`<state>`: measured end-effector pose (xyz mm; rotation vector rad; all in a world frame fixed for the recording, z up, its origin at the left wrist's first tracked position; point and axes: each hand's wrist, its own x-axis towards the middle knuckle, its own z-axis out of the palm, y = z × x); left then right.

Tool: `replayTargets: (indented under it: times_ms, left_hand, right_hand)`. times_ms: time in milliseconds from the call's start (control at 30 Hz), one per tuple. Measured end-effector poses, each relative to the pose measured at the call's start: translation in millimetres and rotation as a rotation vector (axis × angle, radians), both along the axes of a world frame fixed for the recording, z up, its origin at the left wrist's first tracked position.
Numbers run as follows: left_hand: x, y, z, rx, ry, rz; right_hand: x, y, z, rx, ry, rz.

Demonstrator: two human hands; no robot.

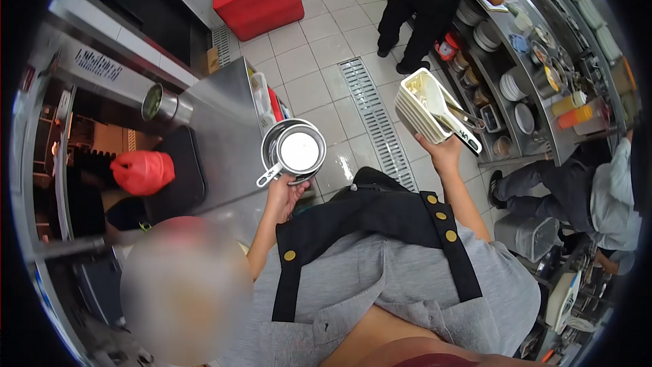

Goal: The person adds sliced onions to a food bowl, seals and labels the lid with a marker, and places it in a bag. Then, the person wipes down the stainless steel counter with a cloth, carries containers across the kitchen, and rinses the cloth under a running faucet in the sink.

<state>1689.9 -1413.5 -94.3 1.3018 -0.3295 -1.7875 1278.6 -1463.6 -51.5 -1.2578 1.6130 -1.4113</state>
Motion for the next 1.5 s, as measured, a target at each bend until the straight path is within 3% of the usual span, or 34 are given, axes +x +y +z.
replayTargets:
  times_ms: [267,433,467,600,700,800,967,1167,1233,1500]
  left_hand:
    - [41.3,-255.8,-20.1,-0.067,0.116,-0.023]
    - [68.4,-386.4,-30.2,-0.086,0.167,0.192]
    - [68.9,-413.5,-9.3,-0.117,0.152,0.148]
    - [111.1,-507.1,-41.6,-0.046,0.119,0.211]
    - [129.1,-591.4,-23.6,0.087,0.099,0.255]
    - [144.7,-687.4,-28.2,0.096,0.0,0.27]
    - [180.3,-863.5,-45.1,0.136,-0.024,0.155]
    - [172.0,-1079.2,-28.7,0.144,0.011,0.036]
    - [158.7,-1148.1,-17.4,0.142,0.025,0.02]
    - [115.4,-1403.8,-23.0,0.116,0.041,0.03]
  right_hand:
    - [41.2,-226.1,-10.6,0.062,-0.046,0.063]
    - [66.7,-390.0,-8.2,0.014,-0.019,0.046]
    - [74.0,-424.0,1.0,0.018,-0.044,0.057]
    - [99.2,-552.5,30.0,-0.048,-0.058,0.101]
    - [112.3,-651.3,31.6,-0.135,-0.089,0.119]
    - [123.3,-741.9,37.1,-0.064,0.052,0.094]
    - [144.9,-882.6,36.0,-0.074,0.003,-0.002]
    - [141.4,-1027.8,41.8,-0.024,0.194,-0.191]
    - [138.0,-1072.9,43.4,0.053,0.051,-0.175]
    - [103.6,-1288.1,23.0,-0.016,0.184,-0.301]
